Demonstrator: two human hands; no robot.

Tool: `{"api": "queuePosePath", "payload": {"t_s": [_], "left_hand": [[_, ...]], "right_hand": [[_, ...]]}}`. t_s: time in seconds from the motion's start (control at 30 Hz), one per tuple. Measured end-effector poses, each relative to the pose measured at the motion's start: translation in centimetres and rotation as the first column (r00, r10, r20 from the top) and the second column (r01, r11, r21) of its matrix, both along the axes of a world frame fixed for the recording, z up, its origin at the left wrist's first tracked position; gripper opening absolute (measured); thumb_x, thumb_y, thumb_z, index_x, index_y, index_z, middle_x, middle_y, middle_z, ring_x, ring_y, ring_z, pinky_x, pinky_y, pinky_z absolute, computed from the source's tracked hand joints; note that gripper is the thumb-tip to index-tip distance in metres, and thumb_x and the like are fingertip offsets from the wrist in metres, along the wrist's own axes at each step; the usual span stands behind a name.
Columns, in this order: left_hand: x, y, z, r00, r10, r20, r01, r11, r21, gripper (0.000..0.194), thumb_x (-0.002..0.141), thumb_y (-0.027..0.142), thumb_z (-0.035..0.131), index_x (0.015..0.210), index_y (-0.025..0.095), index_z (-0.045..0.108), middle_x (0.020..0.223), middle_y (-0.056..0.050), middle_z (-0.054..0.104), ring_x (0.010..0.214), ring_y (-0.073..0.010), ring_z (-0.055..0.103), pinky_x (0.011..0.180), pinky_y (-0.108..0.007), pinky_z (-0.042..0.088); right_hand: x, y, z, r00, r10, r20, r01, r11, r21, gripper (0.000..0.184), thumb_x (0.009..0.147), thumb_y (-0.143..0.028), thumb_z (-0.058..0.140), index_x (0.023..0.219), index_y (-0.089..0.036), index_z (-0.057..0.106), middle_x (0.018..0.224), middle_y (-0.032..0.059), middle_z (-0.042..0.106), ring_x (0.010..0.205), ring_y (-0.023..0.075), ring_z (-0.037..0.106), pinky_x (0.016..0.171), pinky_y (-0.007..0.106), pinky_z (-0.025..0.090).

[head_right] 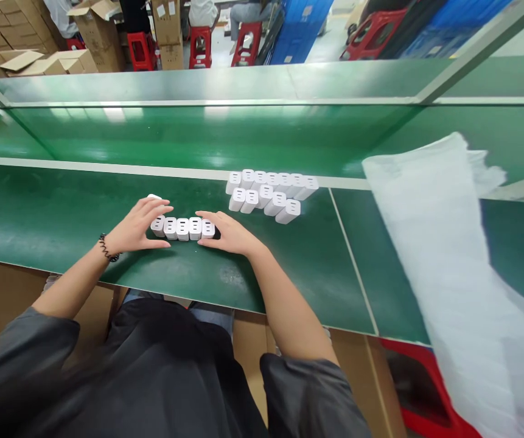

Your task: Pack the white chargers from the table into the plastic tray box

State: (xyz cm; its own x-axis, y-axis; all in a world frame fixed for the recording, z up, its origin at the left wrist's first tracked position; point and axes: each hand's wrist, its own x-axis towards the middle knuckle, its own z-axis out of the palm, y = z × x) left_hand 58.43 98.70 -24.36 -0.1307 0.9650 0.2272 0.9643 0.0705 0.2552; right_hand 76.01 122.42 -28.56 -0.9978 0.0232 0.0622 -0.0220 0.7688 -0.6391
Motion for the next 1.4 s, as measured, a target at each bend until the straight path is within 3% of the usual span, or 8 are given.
{"api": "queuePosePath", "payload": {"t_s": [0.3, 0.5, 0.6, 0.7, 0.83, 0.9, 1.13, 1.4], "left_hand": [[2.7, 4.6, -3.1, 0.993, 0.098, -0.067, -0.105, 0.988, -0.113, 0.067, 0.089, 0.067, 0.048, 0.13, 0.016, 0.058, 0.111, -0.017, 0.067, 0.097, -0.0305, 0.062, 0.084, -0.04, 0.043], [2.2, 4.0, -2.2, 0.969, 0.182, 0.166, -0.173, 0.983, -0.068, 0.06, 0.081, 0.068, 0.06, 0.115, 0.019, 0.068, 0.098, -0.014, 0.07, 0.092, -0.0288, 0.064, 0.081, -0.037, 0.045], [2.2, 2.6, -0.7, 0.726, 0.282, 0.627, -0.368, 0.93, 0.008, 0.059, 0.075, 0.071, 0.064, 0.107, 0.021, 0.068, 0.097, -0.009, 0.07, 0.088, -0.0239, 0.064, 0.075, -0.033, 0.048], [2.9, 0.9, 0.4, 0.272, 0.191, 0.943, -0.459, 0.887, -0.047, 0.071, 0.083, 0.082, 0.035, 0.103, 0.02, 0.064, 0.079, -0.005, 0.065, 0.064, -0.0167, 0.06, 0.057, -0.029, 0.048], [4.8, -0.7, 0.1, -0.407, -0.051, 0.912, -0.455, 0.877, -0.154, 0.069, 0.084, 0.083, 0.034, 0.092, 0.02, 0.061, 0.066, 0.001, 0.055, 0.052, -0.0105, 0.051, 0.046, -0.023, 0.042], [5.9, -1.2, -0.5, -0.572, -0.138, 0.808, -0.458, 0.871, -0.175, 0.063, 0.087, 0.078, 0.037, 0.091, 0.02, 0.061, 0.066, 0.002, 0.054, 0.051, -0.009, 0.051, 0.045, -0.021, 0.042], [7.7, -2.5, -1.6, -0.679, -0.248, 0.691, -0.508, 0.838, -0.199, 0.059, 0.092, 0.071, 0.037, 0.088, 0.018, 0.062, 0.068, -0.001, 0.06, 0.053, -0.0125, 0.058, 0.045, -0.024, 0.048], [7.6, -3.3, -2.7, -0.702, -0.257, 0.664, -0.564, 0.77, -0.299, 0.054, 0.093, 0.064, 0.038, 0.082, 0.017, 0.061, 0.059, -0.001, 0.061, 0.048, -0.0152, 0.06, 0.048, -0.027, 0.05]], "right_hand": [[-0.4, -0.8, -0.8, 0.997, -0.012, -0.074, 0.013, 1.0, 0.014, 0.057, 0.083, -0.05, 0.065, 0.13, -0.018, 0.055, 0.107, 0.0113, 0.065, 0.099, 0.0272, 0.06, 0.087, 0.043, 0.051], [-0.7, -1.3, -0.5, 0.996, -0.061, -0.063, 0.059, 0.997, -0.041, 0.055, 0.08, -0.055, 0.067, 0.121, -0.019, 0.061, 0.104, 0.0107, 0.068, 0.097, 0.0273, 0.063, 0.086, 0.042, 0.052], [-0.5, -0.9, 0.0, 0.992, -0.13, 0.0, 0.129, 0.984, -0.125, 0.055, 0.078, -0.054, 0.068, 0.12, -0.019, 0.061, 0.109, 0.0096, 0.07, 0.097, 0.0265, 0.065, 0.088, 0.042, 0.052], [-0.2, -0.6, 0.3, 0.985, -0.162, 0.06, 0.169, 0.976, -0.135, 0.051, 0.079, -0.053, 0.067, 0.118, -0.021, 0.061, 0.108, 0.0075, 0.071, 0.094, 0.0261, 0.067, 0.085, 0.042, 0.053], [-0.1, -0.4, 0.0, 0.991, -0.125, 0.047, 0.127, 0.991, -0.048, 0.054, 0.078, -0.055, 0.068, 0.121, -0.023, 0.06, 0.115, 0.0093, 0.068, 0.105, 0.0292, 0.063, 0.093, 0.046, 0.051], [0.0, -0.2, -0.1, 0.997, -0.08, 0.015, 0.081, 0.996, -0.047, 0.061, 0.078, -0.055, 0.069, 0.128, -0.023, 0.057, 0.121, 0.0106, 0.065, 0.111, 0.0298, 0.062, 0.098, 0.049, 0.049], [0.8, -4.0, 3.8, 0.933, -0.031, -0.358, 0.039, 0.999, 0.015, 0.049, 0.087, -0.048, 0.064, 0.129, -0.026, 0.056, 0.133, 0.0127, 0.058, 0.127, 0.0306, 0.053, 0.108, 0.053, 0.043], [-1.7, -13.4, 5.8, 0.887, 0.324, -0.328, -0.208, 0.916, 0.343, 0.034, 0.089, -0.033, 0.062, 0.12, -0.019, 0.06, 0.148, 0.017, 0.045, 0.14, 0.0335, 0.039, 0.11, 0.055, 0.043]]}}
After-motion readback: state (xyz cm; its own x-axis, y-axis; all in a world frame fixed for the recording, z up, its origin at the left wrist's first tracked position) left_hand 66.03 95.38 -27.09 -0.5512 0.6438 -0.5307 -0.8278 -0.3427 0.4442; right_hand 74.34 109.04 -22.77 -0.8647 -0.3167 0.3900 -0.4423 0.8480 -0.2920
